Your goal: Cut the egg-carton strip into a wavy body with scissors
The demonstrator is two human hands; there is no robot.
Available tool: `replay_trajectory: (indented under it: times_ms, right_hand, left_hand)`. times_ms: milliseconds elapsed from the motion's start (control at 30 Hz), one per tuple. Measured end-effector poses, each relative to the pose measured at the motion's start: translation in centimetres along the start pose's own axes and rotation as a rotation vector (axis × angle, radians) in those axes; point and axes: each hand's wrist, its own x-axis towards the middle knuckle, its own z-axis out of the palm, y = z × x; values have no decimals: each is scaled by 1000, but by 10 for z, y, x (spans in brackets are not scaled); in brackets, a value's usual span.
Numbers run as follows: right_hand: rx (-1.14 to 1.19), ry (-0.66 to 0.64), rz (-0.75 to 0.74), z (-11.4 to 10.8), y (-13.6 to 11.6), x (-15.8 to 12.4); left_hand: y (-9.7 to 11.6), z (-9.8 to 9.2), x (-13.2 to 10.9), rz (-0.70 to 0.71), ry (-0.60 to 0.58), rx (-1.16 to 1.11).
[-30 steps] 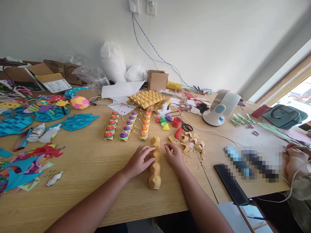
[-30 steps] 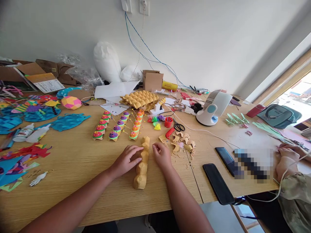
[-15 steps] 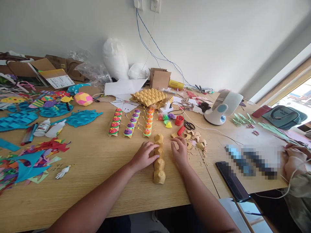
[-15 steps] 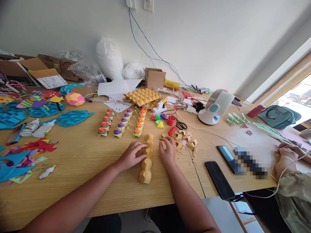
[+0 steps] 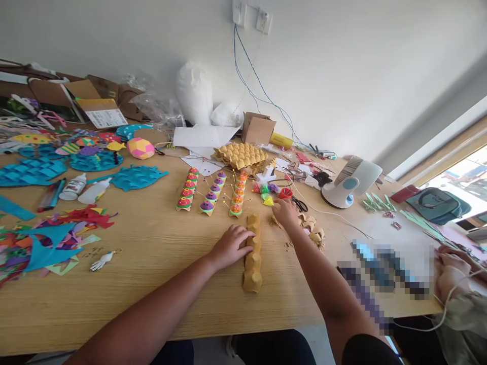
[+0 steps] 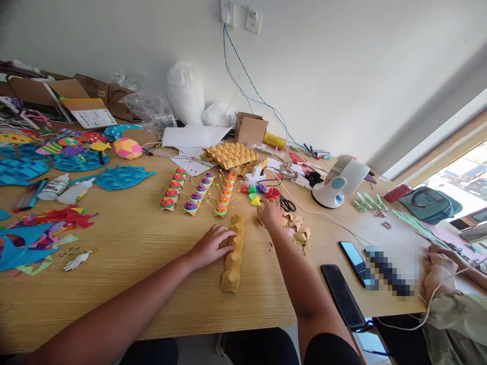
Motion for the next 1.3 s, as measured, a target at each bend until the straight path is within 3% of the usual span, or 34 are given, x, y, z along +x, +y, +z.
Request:
replay_trajectory:
  times_ms: [300, 533, 700, 867, 967, 1067, 1300]
  right_hand:
    - [-205, -27, -50, 27, -41, 60]
    - [-258, -39, -70, 45, -46, 83]
    - [-232, -1, -66, 44, -50, 87]
    - [-110, 114, -76, 29, -45, 81]
    - [210, 200, -21, 20, -28, 70]
    - [386, 180, -37, 13, -3, 45]
    - [187, 28, -323, 11, 29, -26]
  left_hand:
    - [-1, -1, 0, -3, -13, -23]
    - [3, -3, 0, -23, -29, -19]
    - [4, -5, 0, -32, -37, -25]
    - [3, -4, 1, -27, -45, -13]
    - [2, -3, 0, -22, -31, -1]
    - [3, -3, -1, -7, -12, 6]
    - [4, -3, -1, 2, 1, 5]
